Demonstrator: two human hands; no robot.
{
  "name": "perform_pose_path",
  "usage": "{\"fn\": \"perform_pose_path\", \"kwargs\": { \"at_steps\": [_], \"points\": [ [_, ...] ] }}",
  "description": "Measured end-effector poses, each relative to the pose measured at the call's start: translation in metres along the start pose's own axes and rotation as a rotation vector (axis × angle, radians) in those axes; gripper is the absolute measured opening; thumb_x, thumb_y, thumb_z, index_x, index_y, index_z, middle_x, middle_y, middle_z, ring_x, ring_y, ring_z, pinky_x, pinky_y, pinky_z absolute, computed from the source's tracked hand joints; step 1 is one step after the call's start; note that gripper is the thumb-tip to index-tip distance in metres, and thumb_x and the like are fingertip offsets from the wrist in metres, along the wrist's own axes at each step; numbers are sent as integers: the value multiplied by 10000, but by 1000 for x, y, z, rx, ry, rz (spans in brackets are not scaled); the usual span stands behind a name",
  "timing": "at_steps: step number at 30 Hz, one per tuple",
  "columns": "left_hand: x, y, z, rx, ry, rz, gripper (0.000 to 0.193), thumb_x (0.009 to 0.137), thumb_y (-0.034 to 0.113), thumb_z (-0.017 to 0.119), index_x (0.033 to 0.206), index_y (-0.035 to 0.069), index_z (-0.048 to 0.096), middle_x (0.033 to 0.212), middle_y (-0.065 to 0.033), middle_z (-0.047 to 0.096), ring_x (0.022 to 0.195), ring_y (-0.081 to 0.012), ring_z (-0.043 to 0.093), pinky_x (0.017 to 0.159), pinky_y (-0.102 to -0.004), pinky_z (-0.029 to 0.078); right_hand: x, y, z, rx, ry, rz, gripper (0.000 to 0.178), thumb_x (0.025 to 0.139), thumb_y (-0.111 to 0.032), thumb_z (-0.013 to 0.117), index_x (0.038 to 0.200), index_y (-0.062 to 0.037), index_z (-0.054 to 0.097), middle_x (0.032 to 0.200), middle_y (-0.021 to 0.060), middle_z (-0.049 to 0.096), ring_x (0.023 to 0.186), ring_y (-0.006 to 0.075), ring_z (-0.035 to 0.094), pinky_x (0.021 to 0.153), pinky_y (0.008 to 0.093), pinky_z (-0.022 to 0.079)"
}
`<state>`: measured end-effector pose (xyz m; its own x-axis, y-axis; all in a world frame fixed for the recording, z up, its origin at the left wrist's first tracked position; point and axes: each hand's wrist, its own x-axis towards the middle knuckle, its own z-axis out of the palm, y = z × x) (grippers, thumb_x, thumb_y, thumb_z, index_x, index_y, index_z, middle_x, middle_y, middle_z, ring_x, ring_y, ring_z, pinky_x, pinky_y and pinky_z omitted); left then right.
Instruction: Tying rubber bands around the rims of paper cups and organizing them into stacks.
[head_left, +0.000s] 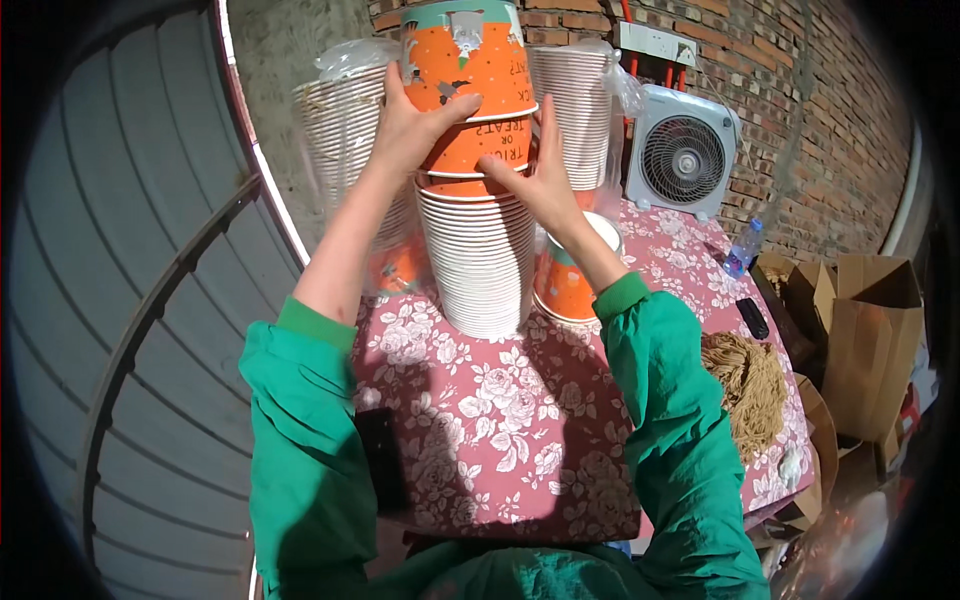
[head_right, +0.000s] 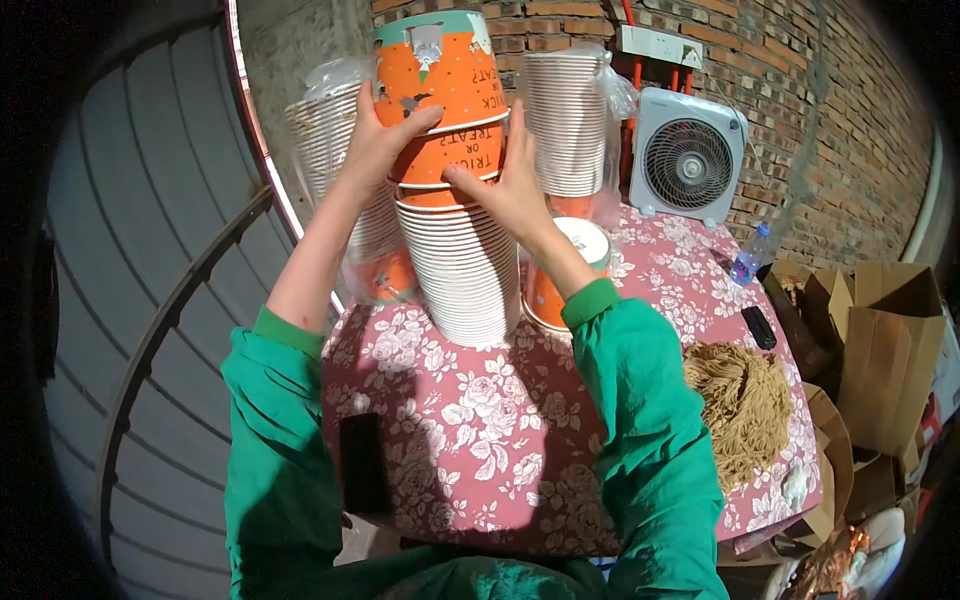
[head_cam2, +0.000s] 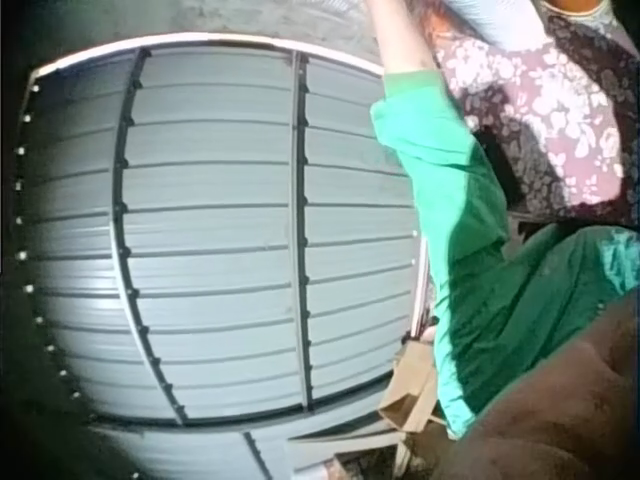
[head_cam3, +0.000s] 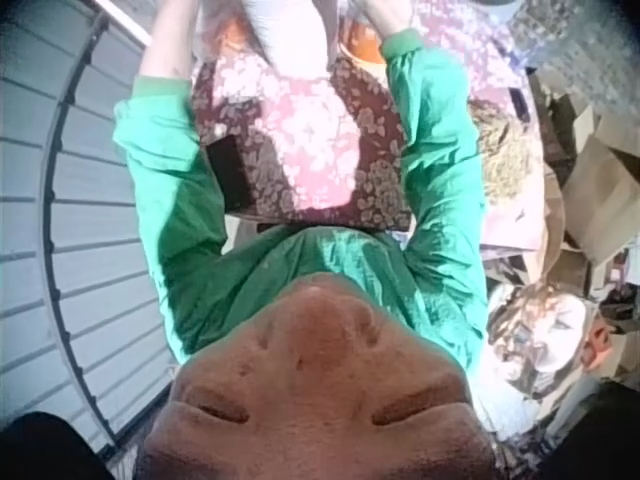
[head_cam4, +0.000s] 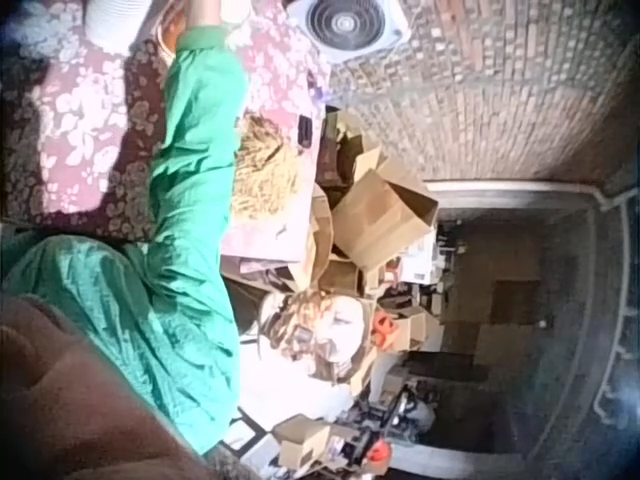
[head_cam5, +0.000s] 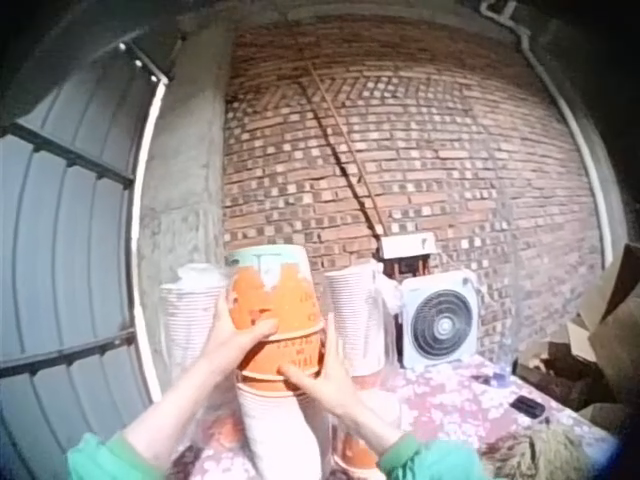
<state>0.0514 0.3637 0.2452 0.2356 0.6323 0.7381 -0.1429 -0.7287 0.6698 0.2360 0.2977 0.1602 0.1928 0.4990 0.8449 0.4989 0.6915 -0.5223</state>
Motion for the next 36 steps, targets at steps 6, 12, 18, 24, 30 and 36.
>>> {"fn": "perform_pose_path", "kwargs": {
  "at_steps": [6, 12, 18, 24, 30, 36],
  "points": [
    [10, 1, -7, 132, 47, 241, 1288, 659, 420, 928, 1559, -96, 165, 1435, -277, 512, 1292, -337, 576, 1082, -407, 486, -17, 10, -5, -29, -67, 65, 1152, 812, -463, 837, 1587, 82, 182, 1494, 258, 368, 1407, 349, 431, 1166, 418, 375],
    [-2, 53, -22, 117, 327, 342, 848, 799, 458, 864, 1333, -38, 431, 1254, -156, 605, 1136, -210, 601, 1010, -366, 466, -20, 5, -13, -129, -111, 62, 1126, 841, -518, 792, 1588, 73, 190, 1484, 283, 379, 1406, 376, 428, 1161, 440, 373],
    [-86, 87, -10, -164, 34, 305, 863, 841, 334, 844, 1429, -20, 321, 1371, -163, 538, 1244, -232, 570, 1064, -376, 467, -37, -50, -29, -570, 107, -351, 1065, 860, -435, 776, 1560, 118, 196, 1480, 339, 371, 1414, 469, 361, 1142, 507, 373],
    [-165, 123, 1, -177, -243, -20, 1202, 799, 277, 870, 1606, -35, 36, 1438, -218, 517, 1313, -283, 559, 1117, -403, 452, -57, -118, -90, -842, 242, -946, 768, 831, -168, 813, 1500, -45, 458, 1373, 231, 558, 1135, 351, 640, 867, 407, 564],
    [-216, 129, -20, -385, -283, -207, 949, 910, 225, 771, 1604, -33, 176, 1487, -206, 493, 1303, -265, 562, 1113, -371, 432, -102, -166, -124, -623, -50, -482, 545, 845, 18, 658, 1379, -35, 564, 1126, 207, 678, 878, 335, 713, 662, 363, 574],
    [-303, 135, -14, 16, -109, -282, 410, 869, 94, 787, 1252, 9, 665, 1214, -92, 621, 959, -147, 623, 866, -305, 509, -170, -211, -136, -573, -384, 274, 226, 914, -100, 623, 1114, -2, 662, 600, 187, 608, 541, 360, 648, 523, 440, 479]
  ]
}}
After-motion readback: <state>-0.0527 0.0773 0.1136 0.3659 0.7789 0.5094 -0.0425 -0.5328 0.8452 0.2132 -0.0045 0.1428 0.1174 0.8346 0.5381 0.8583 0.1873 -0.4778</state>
